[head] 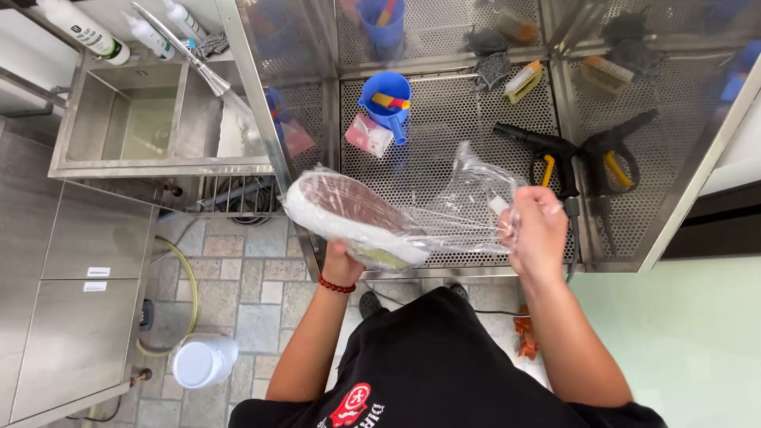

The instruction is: Unwrap and inspect a pair of cleaned or repaired shoes from plastic wrap.

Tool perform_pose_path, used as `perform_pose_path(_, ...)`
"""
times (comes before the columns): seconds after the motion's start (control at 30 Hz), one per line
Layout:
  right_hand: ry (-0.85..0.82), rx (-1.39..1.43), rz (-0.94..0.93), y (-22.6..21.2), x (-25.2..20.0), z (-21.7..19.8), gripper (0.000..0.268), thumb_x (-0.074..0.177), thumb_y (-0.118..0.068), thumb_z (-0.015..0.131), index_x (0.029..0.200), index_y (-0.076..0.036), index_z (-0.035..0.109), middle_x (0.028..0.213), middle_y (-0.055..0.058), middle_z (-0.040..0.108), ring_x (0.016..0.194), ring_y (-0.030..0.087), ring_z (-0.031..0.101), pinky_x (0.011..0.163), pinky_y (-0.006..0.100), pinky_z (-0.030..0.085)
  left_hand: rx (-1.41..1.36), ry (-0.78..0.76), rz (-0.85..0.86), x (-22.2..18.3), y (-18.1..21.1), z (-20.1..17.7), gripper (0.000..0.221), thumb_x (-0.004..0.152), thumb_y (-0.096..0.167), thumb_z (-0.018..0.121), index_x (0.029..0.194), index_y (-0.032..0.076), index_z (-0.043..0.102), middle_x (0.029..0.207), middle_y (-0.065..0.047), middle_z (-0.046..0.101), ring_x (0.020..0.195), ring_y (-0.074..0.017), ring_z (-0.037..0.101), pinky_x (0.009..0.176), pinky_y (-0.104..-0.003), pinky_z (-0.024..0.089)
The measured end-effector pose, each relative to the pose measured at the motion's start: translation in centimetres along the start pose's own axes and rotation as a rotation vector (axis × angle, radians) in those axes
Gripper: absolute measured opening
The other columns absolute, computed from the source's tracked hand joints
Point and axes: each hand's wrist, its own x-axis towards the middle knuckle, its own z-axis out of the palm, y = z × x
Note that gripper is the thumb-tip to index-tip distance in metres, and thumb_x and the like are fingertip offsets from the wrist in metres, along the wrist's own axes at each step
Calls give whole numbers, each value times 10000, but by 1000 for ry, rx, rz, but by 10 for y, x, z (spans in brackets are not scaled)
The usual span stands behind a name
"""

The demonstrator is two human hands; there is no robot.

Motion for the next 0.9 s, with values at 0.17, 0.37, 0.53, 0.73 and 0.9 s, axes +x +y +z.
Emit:
perform_pose_path(0.17, 64, 18, -65, -8, -18, -35, 131, 1060, -160, 587, 1007, -71, 508, 660, 26, 492, 514, 121, 482, 399, 260, 324, -125, 106, 165, 10, -12, 4, 895, 828, 459, 889, 1487, 35, 456, 1415, -93, 586, 1310, -287, 579, 1118, -489, 494)
perform_pose_path(0.37, 140, 137, 42, 9, -54, -70, 103, 1043, -166, 577, 1023, -89, 513, 664, -3, 457, 526, 113, 470, 424, 259, 360, 138, 267, 424, 26, -27, 3, 967, 818, 196, 874, 1582, 168, 281, 1442, -15, 486, 1316, -212, 506, 1122, -419, 461)
perform_pose_path(0.53, -61, 33, 446, 63, -86, -83, 171, 937, -85, 600, 1098, -142, 593, 706, 25, 526, 561, 114, 461, 455, 264, 357, 161, 349, 634, 55, -1, 37, 910, 838, 135, 857, 1571, 96, 319, 1459, -60, 482, 1365, -228, 488, 1205, -401, 412)
perform_pose_path(0.73, -572, -596, 543, 22, -61, -55, 737, 770, -412, 737, 1421, -96, 594, 1228, 96, 689, 1116, 229, 664, 930, 387, 562, 36, 243, 517, 66, 26, 79, 907, 809, 359, 905, 1504, 86, 390, 1466, -65, 500, 1384, -258, 490, 1158, -480, 460)
perform_pose_path(0.9, -704, -222, 156, -26, -13, -64, 1084, 740, -505, 823, 1595, -88, 305, 1547, 187, 482, 1436, 350, 448, 1102, 528, 447, -168, 17, 374, 59, 7, 11, 815, 833, 380, 901, 1476, 90, 492, 1476, -66, 554, 1383, -272, 550, 1161, -486, 476)
